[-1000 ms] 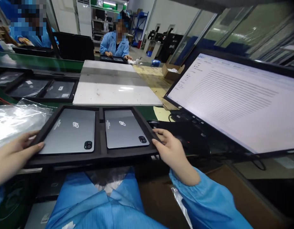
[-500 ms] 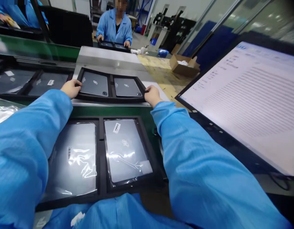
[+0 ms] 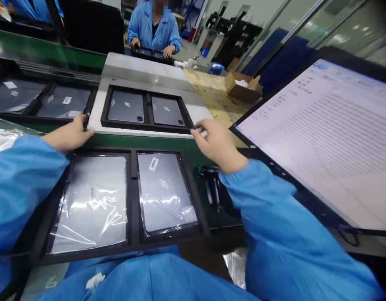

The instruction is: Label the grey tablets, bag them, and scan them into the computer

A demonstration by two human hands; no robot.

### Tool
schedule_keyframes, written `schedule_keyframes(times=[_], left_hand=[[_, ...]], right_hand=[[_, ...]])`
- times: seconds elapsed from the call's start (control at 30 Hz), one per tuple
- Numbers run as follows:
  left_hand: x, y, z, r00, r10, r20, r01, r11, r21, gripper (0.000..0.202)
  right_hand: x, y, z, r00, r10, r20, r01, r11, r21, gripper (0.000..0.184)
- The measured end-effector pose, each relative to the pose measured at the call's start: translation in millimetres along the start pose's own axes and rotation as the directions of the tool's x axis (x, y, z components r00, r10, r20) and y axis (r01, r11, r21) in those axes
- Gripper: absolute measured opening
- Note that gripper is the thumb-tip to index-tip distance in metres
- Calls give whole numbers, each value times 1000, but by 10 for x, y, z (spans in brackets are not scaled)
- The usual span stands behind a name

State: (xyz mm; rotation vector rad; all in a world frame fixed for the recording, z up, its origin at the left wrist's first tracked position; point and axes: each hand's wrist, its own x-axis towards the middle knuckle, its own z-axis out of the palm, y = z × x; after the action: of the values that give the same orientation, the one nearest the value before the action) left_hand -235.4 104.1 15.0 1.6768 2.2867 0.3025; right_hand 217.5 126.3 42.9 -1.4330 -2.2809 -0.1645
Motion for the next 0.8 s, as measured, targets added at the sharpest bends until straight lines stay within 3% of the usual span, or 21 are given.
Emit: schedule_keyframes(times=[0.1, 0.17, 0.23, 0.27, 0.33, 0.43, 0.5, 0.53, 0.57, 0.63, 0.7, 0.73, 0.77, 0.8], left_hand=[[-413, -254, 129, 993, -53, 103, 63, 994, -91, 72], [-572, -302, 230, 996, -9, 83, 18, 993, -113, 59], [-615, -298, 312, 999, 36, 33, -32, 993, -116, 50], [-603, -295, 346, 999, 48, 11, -46, 992, -116, 49], [-546, -308, 403, 997, 76, -2, -76, 990, -116, 49], [-472, -357, 465, 990, 140, -11, -140, 984, -112, 52], [-464, -377, 487, 986, 165, -14, -166, 980, -110, 53], [-471, -379, 493, 985, 173, -13, -174, 979, -105, 53], [-483, -376, 496, 983, 181, -11, -181, 979, -96, 53], [-513, -362, 500, 980, 197, -8, -197, 978, -69, 54], [-536, -347, 502, 977, 214, -11, -214, 976, -46, 54], [-544, -342, 503, 975, 221, -12, -221, 974, -38, 54], [-547, -338, 506, 974, 227, -15, -227, 973, -33, 55], [-548, -335, 510, 973, 230, -15, -231, 973, -30, 55]], right_hand=[[-563, 70, -217, 968, 251, -23, -250, 944, -216, 41], [-927, 148, -281, 874, 473, 113, -414, 845, -339, 52], [-1174, 190, -255, 735, 594, 327, -484, 798, -359, 55], [-1245, 186, -211, 670, 613, 418, -528, 790, -312, 53], [-1290, 139, -81, 588, 620, 520, -686, 722, -85, 39], [-1149, 37, 107, 482, 626, 613, -876, 363, 317, 20], [-936, -23, 146, 428, 633, 646, -892, 182, 413, 18], [-804, -63, 128, 427, 645, 634, -887, 164, 431, 20], [-665, -123, 86, 461, 652, 602, -869, 196, 454, 21], [-399, -334, -51, 619, 590, 518, -778, 369, 509, 21], [-201, -694, -206, 805, 369, 465, -587, 608, 534, 19], [-139, -920, -270, 862, 214, 459, -458, 716, 527, 20], [-102, -1162, -317, 884, 50, 465, -314, 800, 512, 24], [-88, -1405, -341, 867, -115, 485, -163, 853, 495, 29]])
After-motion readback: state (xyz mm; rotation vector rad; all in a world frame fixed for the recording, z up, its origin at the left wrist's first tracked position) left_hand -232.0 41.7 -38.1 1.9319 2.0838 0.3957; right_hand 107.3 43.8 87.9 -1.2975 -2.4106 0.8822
